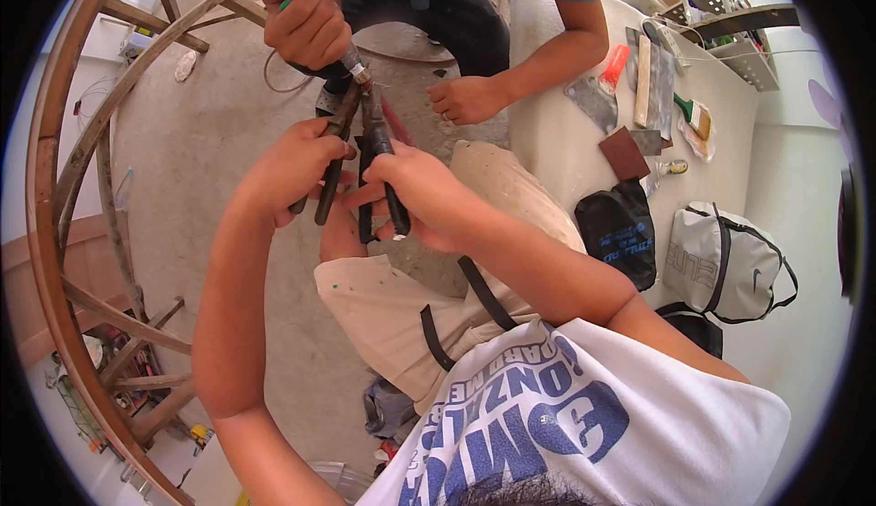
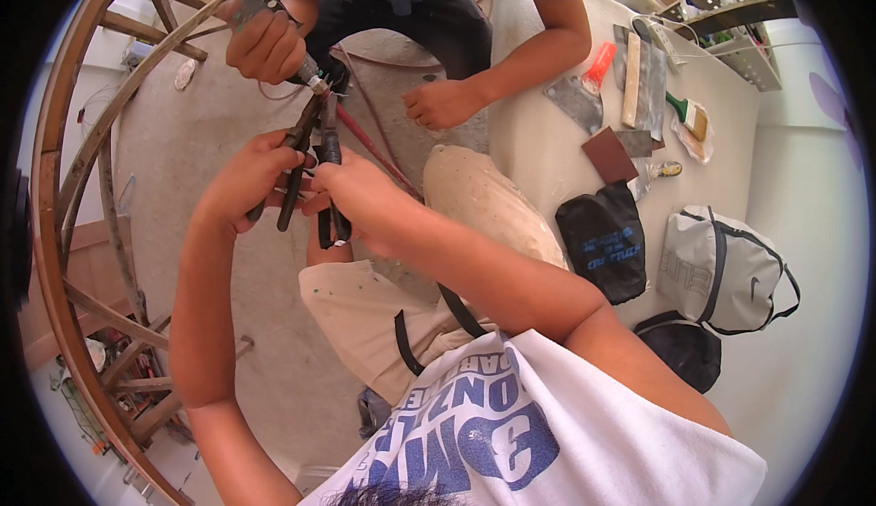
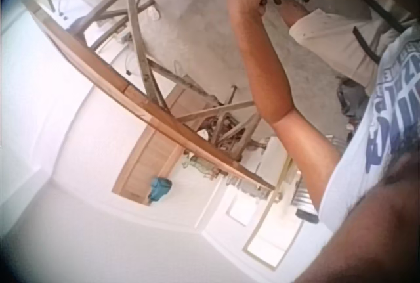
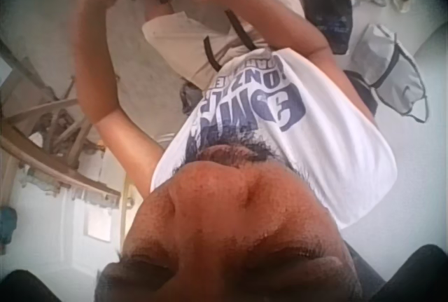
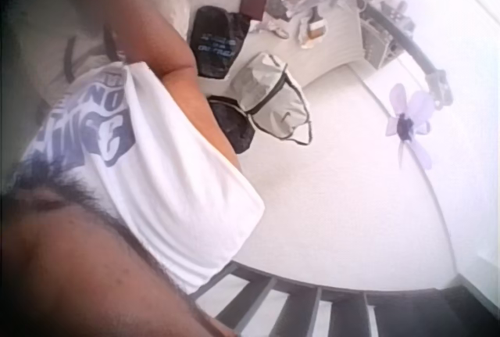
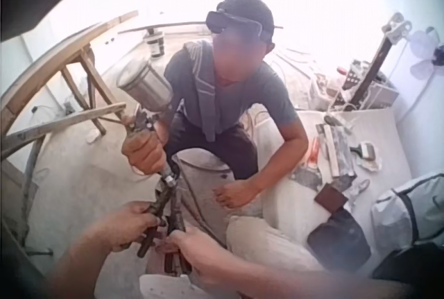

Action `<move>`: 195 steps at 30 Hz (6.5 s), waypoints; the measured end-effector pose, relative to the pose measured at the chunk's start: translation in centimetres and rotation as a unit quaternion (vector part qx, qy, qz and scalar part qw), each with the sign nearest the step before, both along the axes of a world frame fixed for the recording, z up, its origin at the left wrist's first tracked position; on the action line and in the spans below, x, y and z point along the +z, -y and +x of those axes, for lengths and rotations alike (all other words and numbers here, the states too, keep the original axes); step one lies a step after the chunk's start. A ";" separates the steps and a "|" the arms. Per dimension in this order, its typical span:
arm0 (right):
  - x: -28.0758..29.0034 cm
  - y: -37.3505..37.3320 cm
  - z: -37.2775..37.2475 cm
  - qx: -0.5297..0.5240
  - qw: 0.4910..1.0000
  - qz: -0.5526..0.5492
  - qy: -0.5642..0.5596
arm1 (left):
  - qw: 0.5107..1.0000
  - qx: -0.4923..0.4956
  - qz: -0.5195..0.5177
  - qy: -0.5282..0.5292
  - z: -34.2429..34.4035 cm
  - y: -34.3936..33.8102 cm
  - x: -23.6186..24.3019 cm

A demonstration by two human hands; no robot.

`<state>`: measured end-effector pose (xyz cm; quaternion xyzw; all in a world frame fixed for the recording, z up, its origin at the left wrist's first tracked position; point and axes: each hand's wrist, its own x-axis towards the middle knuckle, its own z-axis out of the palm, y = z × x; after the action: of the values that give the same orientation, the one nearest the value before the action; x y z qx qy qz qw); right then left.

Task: The person uses pliers to cut and remove a hose from a spray gun, then places the pliers on a nearby surface. They then pack a black bag and pick up the spray gun, walking toward a wooden door before pouring liquid from a can into the spray gun's container.

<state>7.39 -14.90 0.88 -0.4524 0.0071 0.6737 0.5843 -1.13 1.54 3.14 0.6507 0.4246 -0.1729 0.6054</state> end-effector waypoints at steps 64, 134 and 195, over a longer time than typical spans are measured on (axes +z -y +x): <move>-1.9 1.2 4.4 0.053 0.996 -0.065 0.038 | 0.929 0.183 -0.060 0.316 3.2 -2.1 -11.9; 0.3 -1.3 9.3 0.112 0.953 -0.196 0.202 | 0.515 0.319 -0.638 0.476 5.3 8.0 -13.0; -1.7 -0.2 6.2 0.000 0.986 -0.136 0.091 | 0.545 0.326 -0.662 0.398 4.4 6.4 -12.2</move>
<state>13.61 -14.66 -0.83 -0.5874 0.0452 0.6224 0.5154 3.23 -4.85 -9.04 -0.1156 0.0883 0.0809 0.9860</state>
